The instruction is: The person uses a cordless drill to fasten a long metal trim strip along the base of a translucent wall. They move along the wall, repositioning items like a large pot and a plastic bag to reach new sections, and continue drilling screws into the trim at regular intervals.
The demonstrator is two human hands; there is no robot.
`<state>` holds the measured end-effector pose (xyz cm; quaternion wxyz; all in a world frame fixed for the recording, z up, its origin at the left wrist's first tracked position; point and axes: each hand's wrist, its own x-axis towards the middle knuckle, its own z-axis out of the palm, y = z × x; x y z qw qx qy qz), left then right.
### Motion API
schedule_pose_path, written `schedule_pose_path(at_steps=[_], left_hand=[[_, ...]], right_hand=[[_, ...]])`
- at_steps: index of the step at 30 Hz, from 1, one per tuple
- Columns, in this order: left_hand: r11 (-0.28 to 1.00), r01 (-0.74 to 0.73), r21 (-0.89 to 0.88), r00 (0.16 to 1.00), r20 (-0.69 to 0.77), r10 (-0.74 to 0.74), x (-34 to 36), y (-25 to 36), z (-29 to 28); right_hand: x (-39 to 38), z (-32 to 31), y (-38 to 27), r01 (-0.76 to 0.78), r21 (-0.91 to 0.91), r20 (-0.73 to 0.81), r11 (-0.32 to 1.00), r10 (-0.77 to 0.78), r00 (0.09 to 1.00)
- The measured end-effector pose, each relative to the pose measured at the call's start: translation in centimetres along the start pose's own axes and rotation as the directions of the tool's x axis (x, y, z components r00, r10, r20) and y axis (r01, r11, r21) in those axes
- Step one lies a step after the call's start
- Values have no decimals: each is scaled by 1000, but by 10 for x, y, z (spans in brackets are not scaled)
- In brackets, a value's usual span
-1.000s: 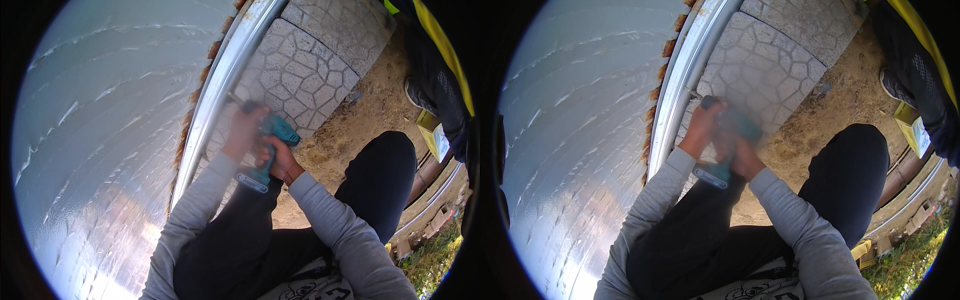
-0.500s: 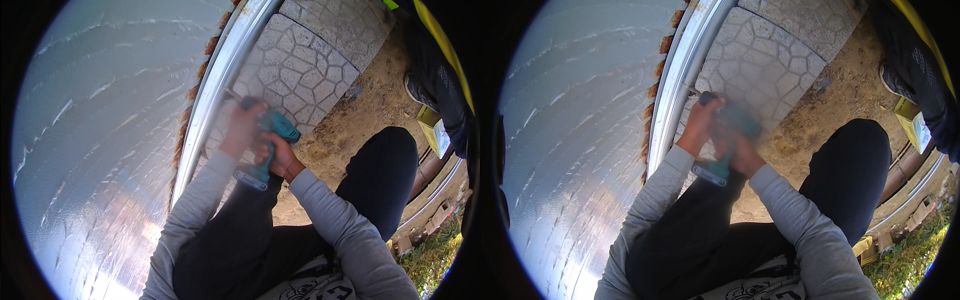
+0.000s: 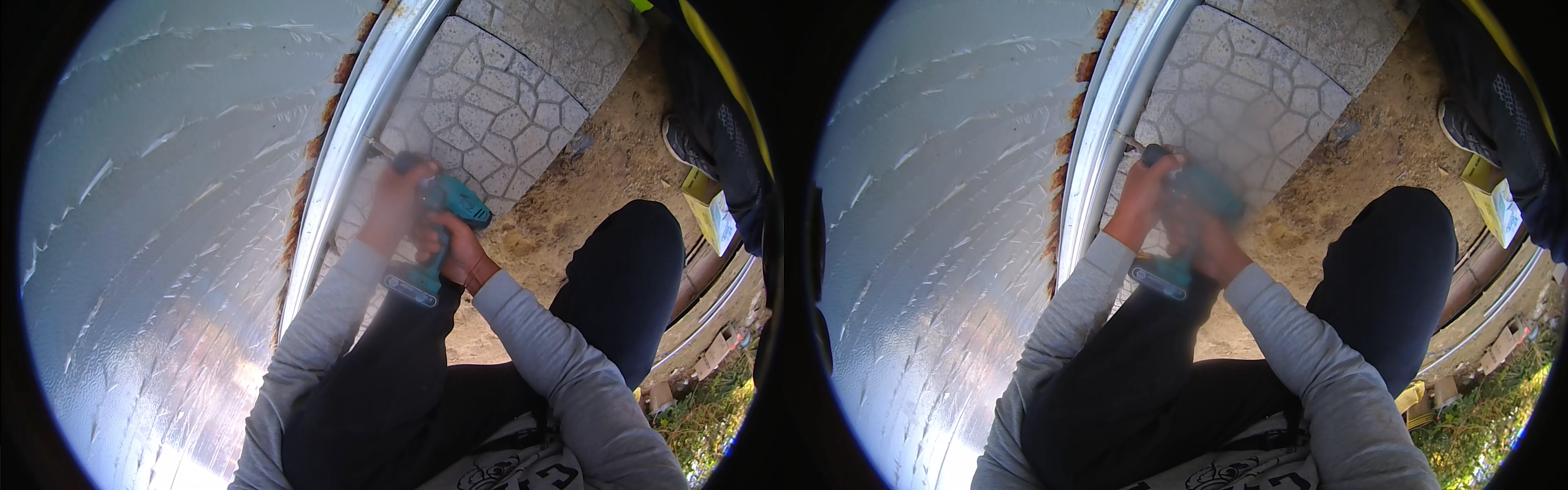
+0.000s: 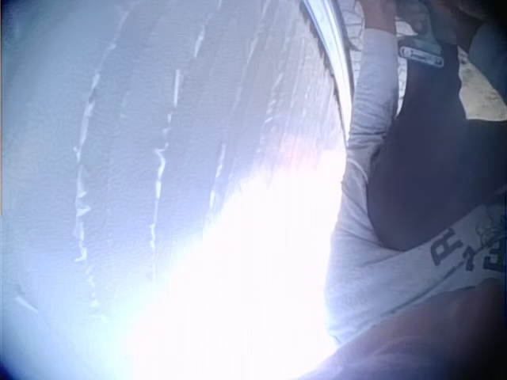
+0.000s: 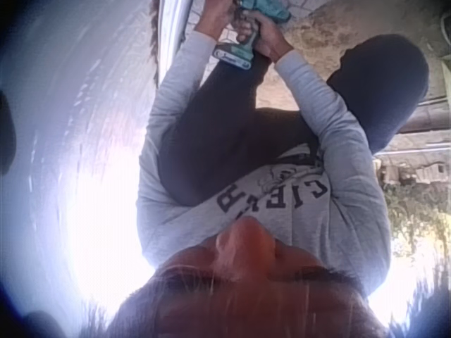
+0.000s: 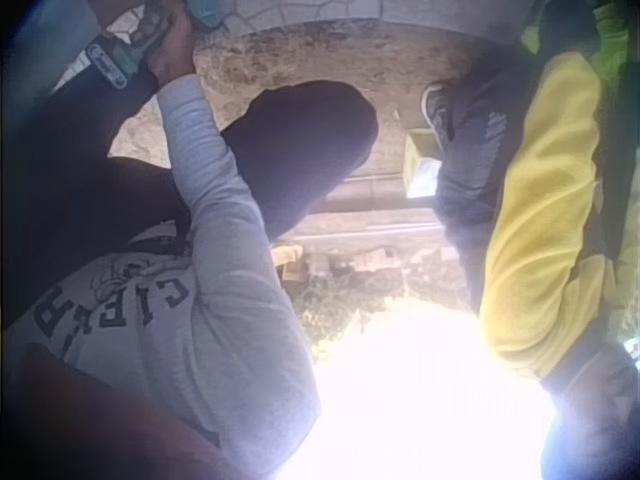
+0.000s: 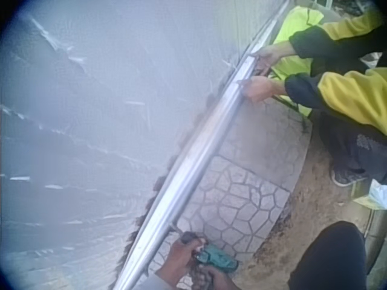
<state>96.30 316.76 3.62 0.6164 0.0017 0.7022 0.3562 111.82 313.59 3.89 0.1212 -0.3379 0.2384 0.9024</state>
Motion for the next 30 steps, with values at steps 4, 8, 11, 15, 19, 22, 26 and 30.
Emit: schedule_pose_path(at_steps=[4,8,11,15,19,22,26,30], left_hand=[[999,34,38,999,0,-34,-1,2,-1],[998,62,-29,997,43,-61,0,4,-3],[999,42,-21,998,51,-41,0,3,-3],[1000,24,0,999,41,-24,1,1,-3],[1000,29,-6,999,39,-29,1,0,-4],[999,5,-34,999,54,-4,2,-1,-4],[1000,14,-25,998,57,-13,3,-1,-5],[1000,12,0,998,57,-12,4,0,-7]], right_hand=[[1,0,1,8,13,-2,1000,-8,1000],[1,0,1,11,1,5,1000,-11,1000],[1,1,1,14,6,-13,1000,-14,1000],[1,1,2,24,-1,-11,1000,-24,1000],[3,-1,2,18,6,-4,1000,-18,1000],[3,-1,3,20,11,1,1000,-20,1000],[3,-1,4,37,-23,-19,999,-38,999],[3,0,5,26,9,-8,1000,-25,1000]])
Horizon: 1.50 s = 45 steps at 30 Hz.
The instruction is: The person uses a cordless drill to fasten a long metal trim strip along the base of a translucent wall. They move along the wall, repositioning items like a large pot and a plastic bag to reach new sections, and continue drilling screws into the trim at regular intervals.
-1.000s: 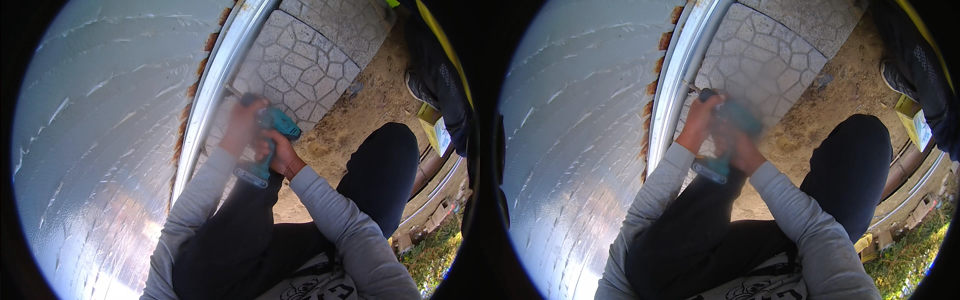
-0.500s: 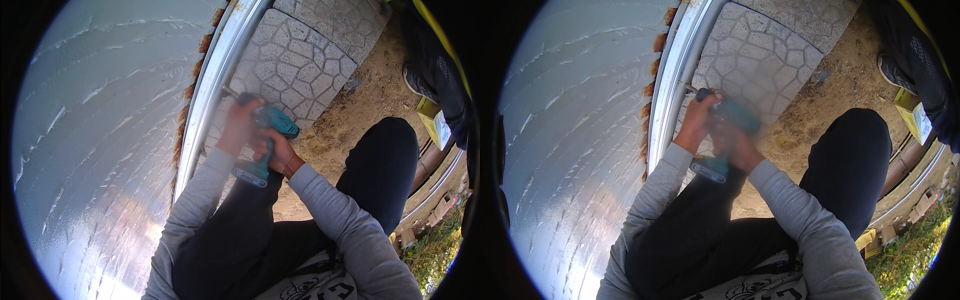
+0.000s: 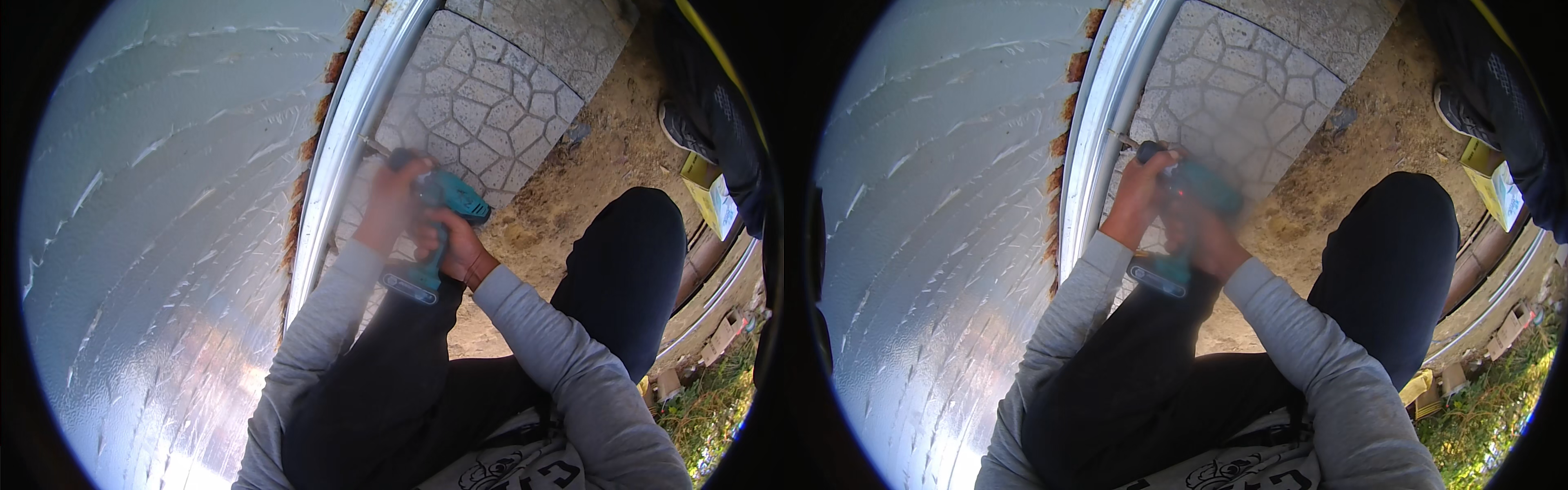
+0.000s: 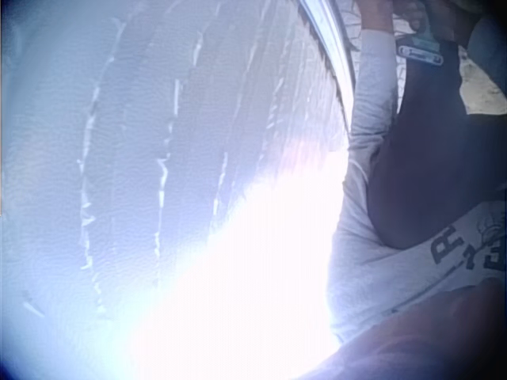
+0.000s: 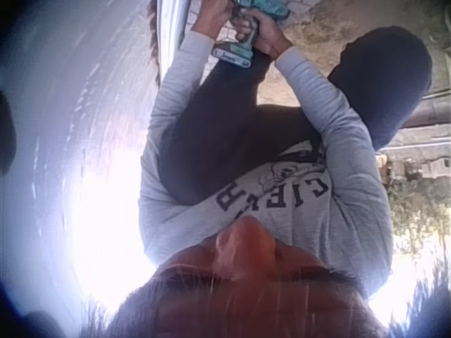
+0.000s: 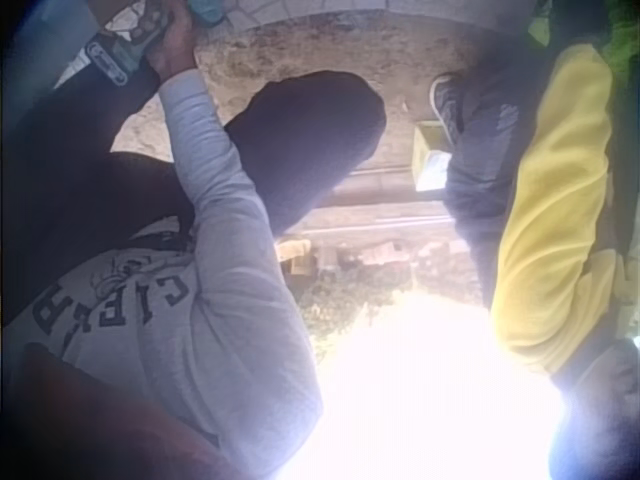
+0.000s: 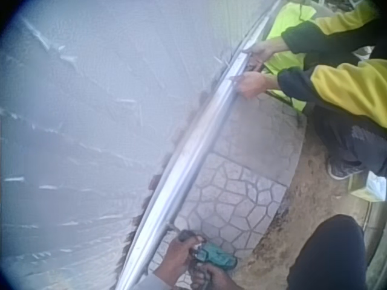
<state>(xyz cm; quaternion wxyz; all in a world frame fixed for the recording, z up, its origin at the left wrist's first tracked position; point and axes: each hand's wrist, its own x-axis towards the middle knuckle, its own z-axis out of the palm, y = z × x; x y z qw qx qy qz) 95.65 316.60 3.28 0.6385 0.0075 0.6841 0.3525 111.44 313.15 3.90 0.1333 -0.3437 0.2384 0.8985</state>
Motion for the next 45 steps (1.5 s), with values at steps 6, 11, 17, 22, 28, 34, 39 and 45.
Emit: schedule_pose_path(at_steps=[6,11,17,22,28,34,39,45], left_hand=[[1000,-4,-14,1000,-8,4,-2,1,1],[1000,-2,-31,1000,-4,2,-2,2,2],[998,-33,-50,999,34,35,-3,0,-1],[996,1,-90,1000,17,0,-1,3,-6],[996,-73,60,997,25,72,1,8,-7],[998,-33,56,999,13,32,1,12,-10],[1000,-15,-19,1000,18,15,2,17,-7],[1000,29,1,999,20,-29,3,20,-11]], right_hand=[[0,0,-1,-2,-10,-1,1000,2,1000],[0,2,0,11,-21,0,1000,-11,1000],[1,1,2,19,-32,-20,999,-20,1000],[6,6,1,9,-56,1,998,-9,1000],[11,7,3,47,-85,-52,995,-51,997],[16,-1,2,4,-5,66,1000,-4,998],[14,5,-2,-2,-4,47,1000,2,999],[13,12,-5,-6,-11,27,1000,6,1000]])
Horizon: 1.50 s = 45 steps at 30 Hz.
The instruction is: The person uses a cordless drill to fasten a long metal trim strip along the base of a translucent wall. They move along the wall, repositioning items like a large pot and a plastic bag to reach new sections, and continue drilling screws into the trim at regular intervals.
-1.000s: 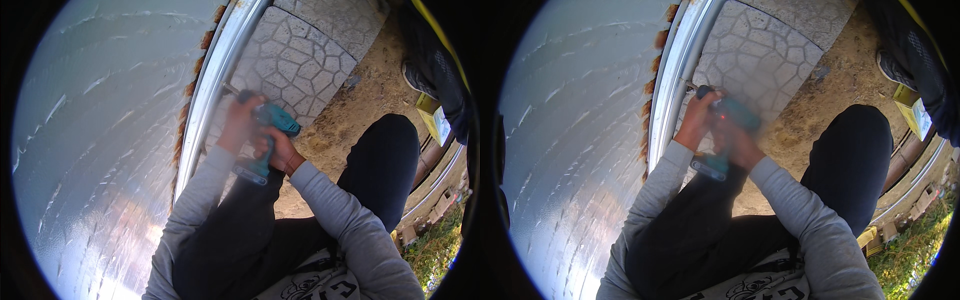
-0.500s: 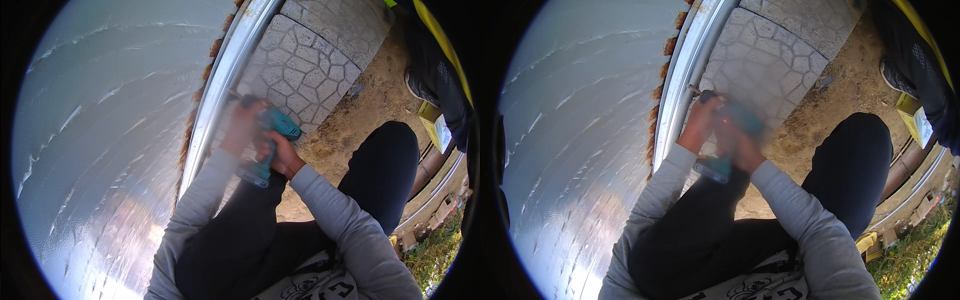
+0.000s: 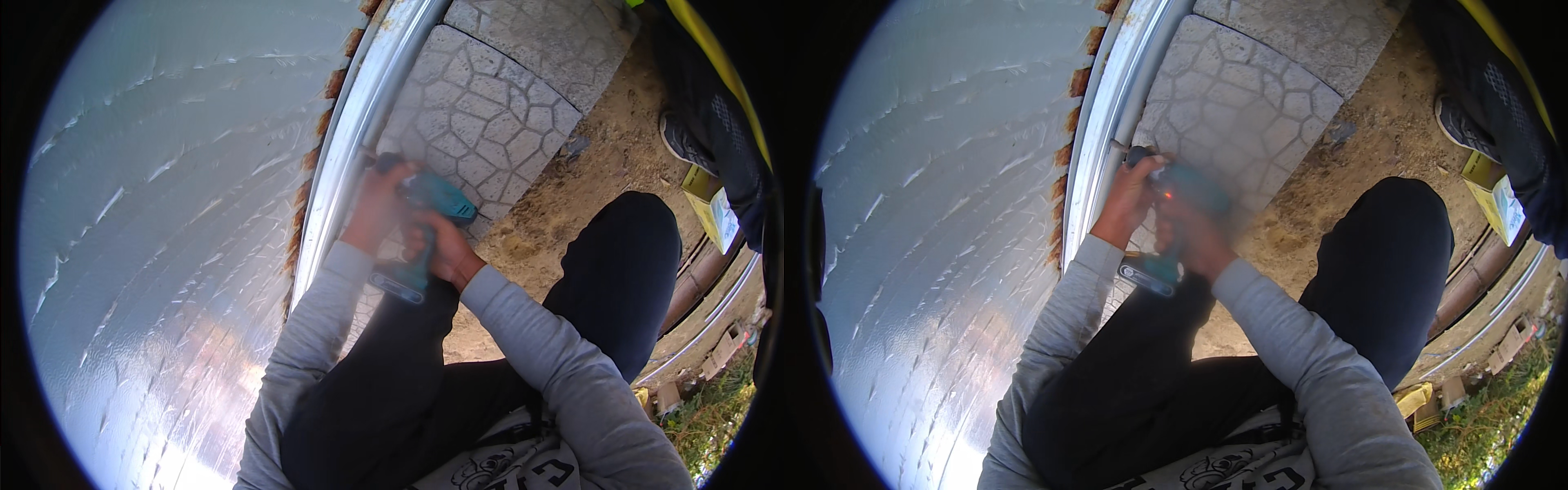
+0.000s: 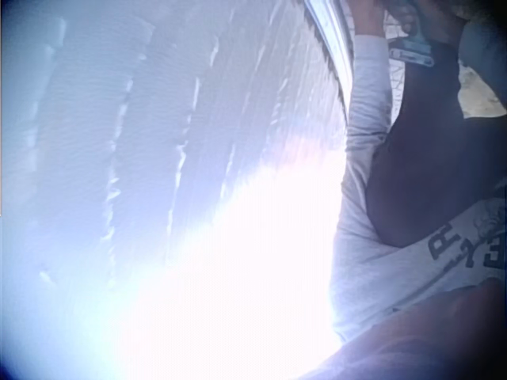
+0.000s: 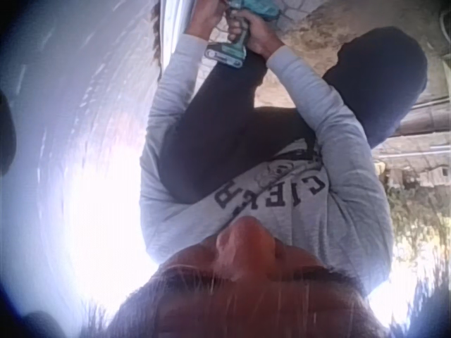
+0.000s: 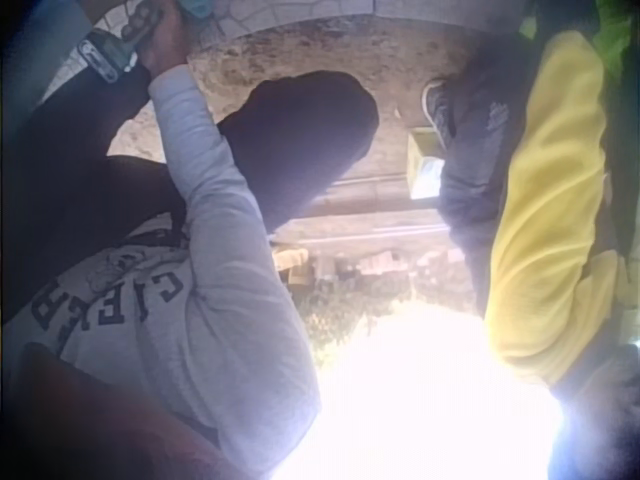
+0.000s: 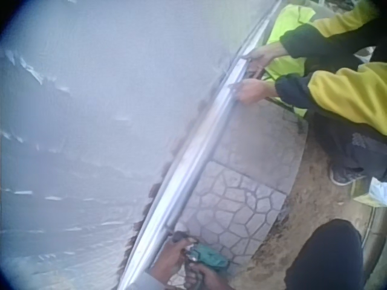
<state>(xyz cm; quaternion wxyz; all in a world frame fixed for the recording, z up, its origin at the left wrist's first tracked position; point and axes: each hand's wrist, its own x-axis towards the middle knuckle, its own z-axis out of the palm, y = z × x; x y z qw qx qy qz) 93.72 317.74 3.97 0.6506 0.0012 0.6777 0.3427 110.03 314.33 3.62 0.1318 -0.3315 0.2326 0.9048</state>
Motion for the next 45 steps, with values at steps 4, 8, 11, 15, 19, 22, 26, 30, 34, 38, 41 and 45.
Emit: schedule_pose_path(at_steps=[4,8,11,15,19,22,26,30,34,38,41,45], left_hand=[[998,-28,-52,1000,9,29,3,-2,-3],[995,-25,-98,1000,-1,26,6,-4,-3],[994,3,-113,1000,22,-1,7,-3,-7],[998,33,-50,999,18,-32,7,-3,-11],[999,3,-50,1000,29,-2,5,-4,-11],[1000,2,8,999,42,-2,4,0,-11],[994,-104,15,993,-50,105,4,-3,-2],[999,-11,-42,995,-101,7,1,-8,17],[1000,17,-10,990,-141,-19,-20,-19,59],[990,70,-124,979,-180,-91,-97,-35,117],[956,79,-283,980,-154,-127,-188,-38,185],[752,239,-614,945,-29,-325,-338,-11,284]], right_hand=[[4,-6,-1,-2,31,41,1000,1,999],[9,-11,-7,87,-232,49,969,-78,996],[8,-12,-8,-106,151,98,983,92,991],[9,-8,-3,-20,32,52,999,18,998],[10,-7,2,93,-178,-1,980,-94,996],[11,-9,1,62,-66,26,996,-60,998],[8,-12,5,158,-384,-56,910,-194,979],[-3,-11,5,102,-76,-93,992,-109,990],[-38,-10,4,191,-222,-195,956,-236,952],[-151,-24,5,29,267,-39,963,-19,999],[-270,-13,23,164,-105,-227,981,-184,956],[-446,46,58,293,-645,-158,706,-498,853]])
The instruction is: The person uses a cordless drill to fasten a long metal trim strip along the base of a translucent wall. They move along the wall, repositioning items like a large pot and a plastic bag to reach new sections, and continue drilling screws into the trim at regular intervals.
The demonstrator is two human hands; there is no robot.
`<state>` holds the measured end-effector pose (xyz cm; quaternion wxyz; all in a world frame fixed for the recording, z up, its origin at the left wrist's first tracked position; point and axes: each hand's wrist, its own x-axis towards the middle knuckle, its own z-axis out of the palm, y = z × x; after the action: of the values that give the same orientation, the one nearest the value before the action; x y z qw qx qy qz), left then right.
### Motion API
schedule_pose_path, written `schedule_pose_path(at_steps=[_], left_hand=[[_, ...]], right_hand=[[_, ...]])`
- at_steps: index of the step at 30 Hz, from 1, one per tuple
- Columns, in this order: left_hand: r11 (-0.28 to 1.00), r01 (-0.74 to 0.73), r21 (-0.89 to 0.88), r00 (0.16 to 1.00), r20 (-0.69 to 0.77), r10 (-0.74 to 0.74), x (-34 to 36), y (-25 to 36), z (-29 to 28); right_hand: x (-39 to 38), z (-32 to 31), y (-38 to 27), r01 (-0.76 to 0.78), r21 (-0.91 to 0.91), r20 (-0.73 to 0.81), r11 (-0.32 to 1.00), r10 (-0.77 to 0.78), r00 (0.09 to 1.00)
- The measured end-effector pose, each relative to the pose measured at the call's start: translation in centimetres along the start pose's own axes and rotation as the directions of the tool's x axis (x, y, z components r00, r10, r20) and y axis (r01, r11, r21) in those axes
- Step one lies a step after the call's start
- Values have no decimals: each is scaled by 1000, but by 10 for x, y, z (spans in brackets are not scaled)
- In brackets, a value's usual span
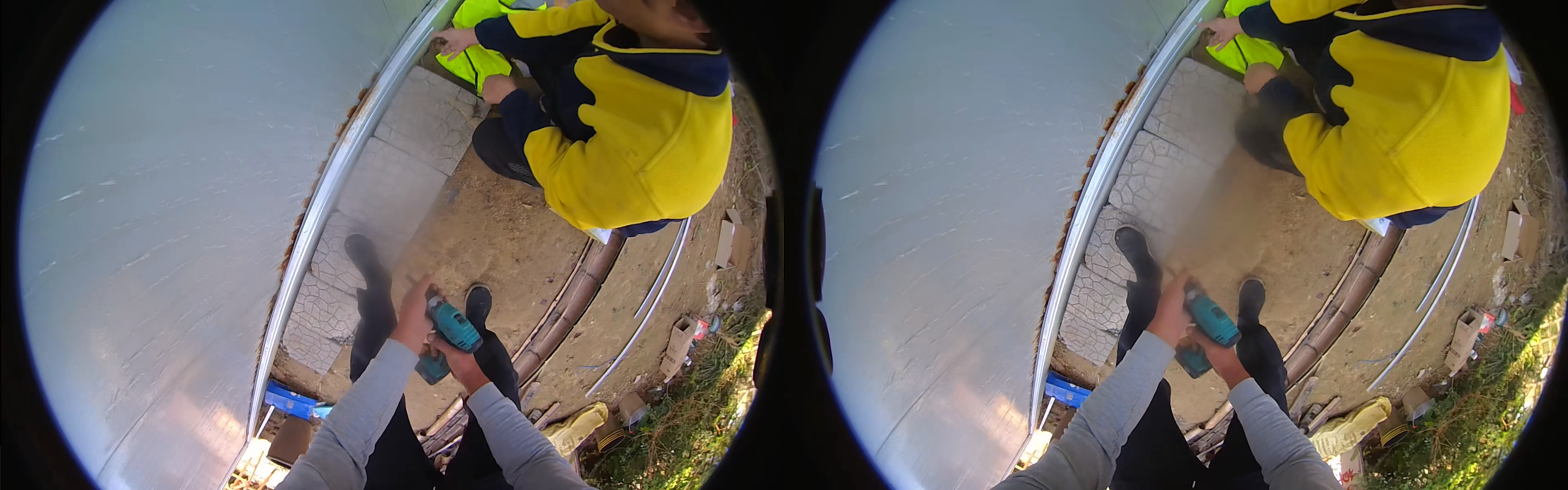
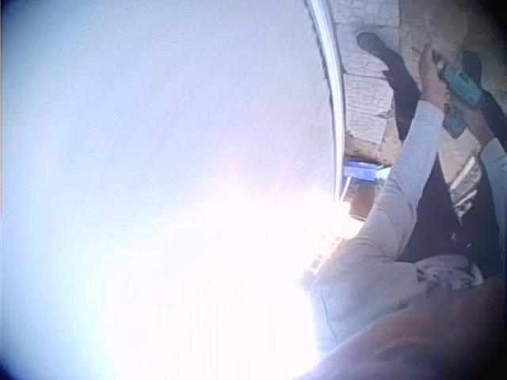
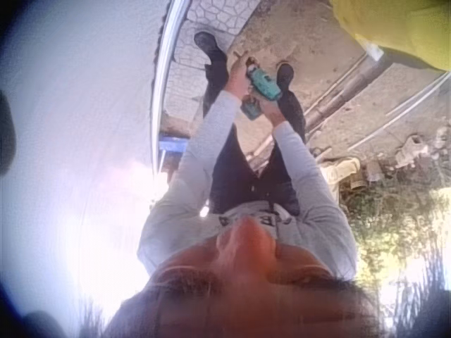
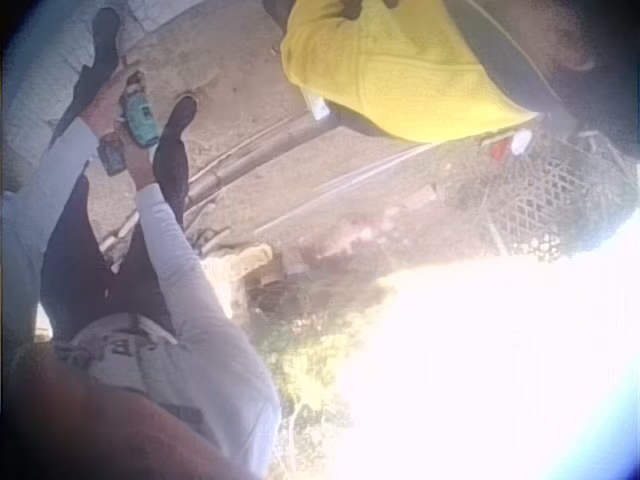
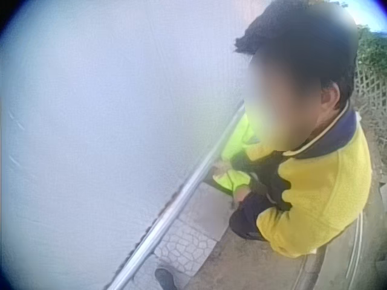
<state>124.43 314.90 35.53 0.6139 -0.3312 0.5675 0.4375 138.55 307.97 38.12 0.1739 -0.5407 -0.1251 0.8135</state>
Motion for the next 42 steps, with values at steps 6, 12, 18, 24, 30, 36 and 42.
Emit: schedule_pose_path(at_steps=[6,12,18,24,30,36,42], left_hand=[[994,-110,-17,977,183,111,-243,-63,35],[948,-275,158,933,283,223,-400,-101,7],[-129,-367,921,914,383,135,-459,-74,-247],[14,-555,832,825,552,-119,-503,-138,-439],[391,-488,781,872,453,184,-481,-199,-451],[246,-800,547,561,537,631,-481,-210,-391],[207,-827,523,548,666,506,-491,-192,-369]], right_hand=[[-234,-7,-92,433,-423,227,796,-370,901],[-368,-21,-130,604,-506,377,616,-472,797],[-386,-117,-89,309,-758,42,574,-429,902],[-401,-299,41,-528,-755,-629,389,-204,750],[-493,-377,124,-672,-442,-740,594,181,647],[-523,-287,80,-519,-563,-633,643,67,771],[-490,-170,9,-3,-961,-106,278,-356,928]])
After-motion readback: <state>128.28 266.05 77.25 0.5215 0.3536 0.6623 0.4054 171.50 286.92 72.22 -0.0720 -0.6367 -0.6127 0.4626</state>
